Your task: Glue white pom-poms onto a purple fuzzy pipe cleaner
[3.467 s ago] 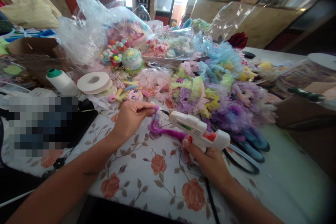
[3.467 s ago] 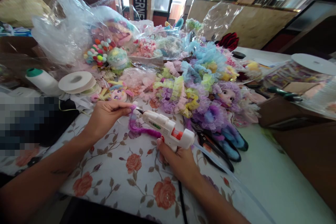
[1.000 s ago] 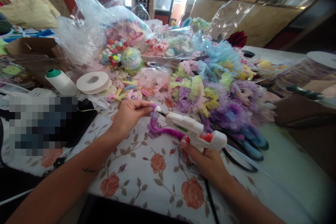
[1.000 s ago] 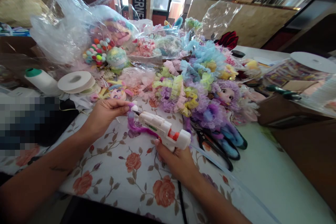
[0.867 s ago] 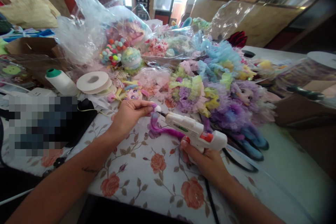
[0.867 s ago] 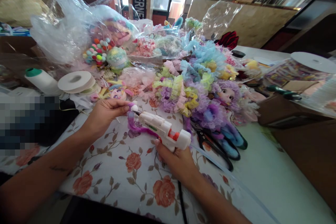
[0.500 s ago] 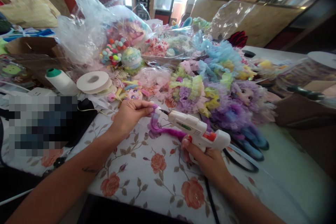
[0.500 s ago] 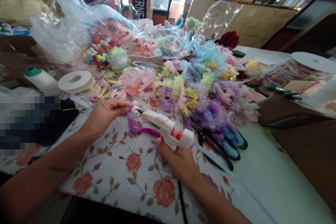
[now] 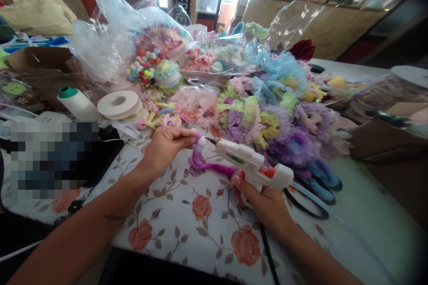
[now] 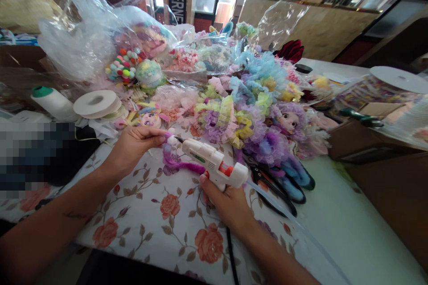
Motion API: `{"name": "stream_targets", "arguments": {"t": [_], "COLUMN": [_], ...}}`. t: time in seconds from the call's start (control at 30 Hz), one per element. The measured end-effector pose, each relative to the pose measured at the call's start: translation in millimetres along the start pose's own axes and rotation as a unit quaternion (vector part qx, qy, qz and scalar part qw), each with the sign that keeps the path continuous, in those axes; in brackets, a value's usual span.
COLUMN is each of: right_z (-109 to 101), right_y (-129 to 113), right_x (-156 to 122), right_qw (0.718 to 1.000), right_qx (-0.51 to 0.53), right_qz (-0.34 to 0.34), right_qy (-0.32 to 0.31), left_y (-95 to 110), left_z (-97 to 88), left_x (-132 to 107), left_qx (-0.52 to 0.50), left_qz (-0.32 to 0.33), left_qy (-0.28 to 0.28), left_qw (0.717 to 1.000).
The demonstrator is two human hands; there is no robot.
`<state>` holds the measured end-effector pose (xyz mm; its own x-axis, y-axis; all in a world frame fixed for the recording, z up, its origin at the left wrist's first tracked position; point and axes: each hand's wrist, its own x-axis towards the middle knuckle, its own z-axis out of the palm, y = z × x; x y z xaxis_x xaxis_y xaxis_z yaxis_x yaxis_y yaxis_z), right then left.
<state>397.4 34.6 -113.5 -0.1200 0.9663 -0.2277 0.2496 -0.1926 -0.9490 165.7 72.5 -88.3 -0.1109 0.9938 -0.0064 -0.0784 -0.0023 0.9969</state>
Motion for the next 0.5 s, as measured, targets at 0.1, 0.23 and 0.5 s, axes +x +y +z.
{"name": "stream_targets", "arguments": {"t": [0.1,0.23,0.5], "right_z": [-1,-3,-9], "right_y": [-1,-1,-15], "right_x": [2,3,-1], "right_qw": [1.0,0.999,0.997], "right_qx": [0.007,0.014,0.047], "right_qz": [-0.012,-0.013,-0.049], "right_qy": [-0.013,-0.027,-0.028], "left_y": [-1,-4,-5], "left_z": [0.0,-1.6,-4.4], "left_x": [0,3,9], "left_qx": [-0.004,-0.034,-0.109], "left_qz": [-0.006,-0.009,-0.024], "left_qy": [0.012,0.026,0.094], "left_qw": [1.0,0.999,0.989]}}
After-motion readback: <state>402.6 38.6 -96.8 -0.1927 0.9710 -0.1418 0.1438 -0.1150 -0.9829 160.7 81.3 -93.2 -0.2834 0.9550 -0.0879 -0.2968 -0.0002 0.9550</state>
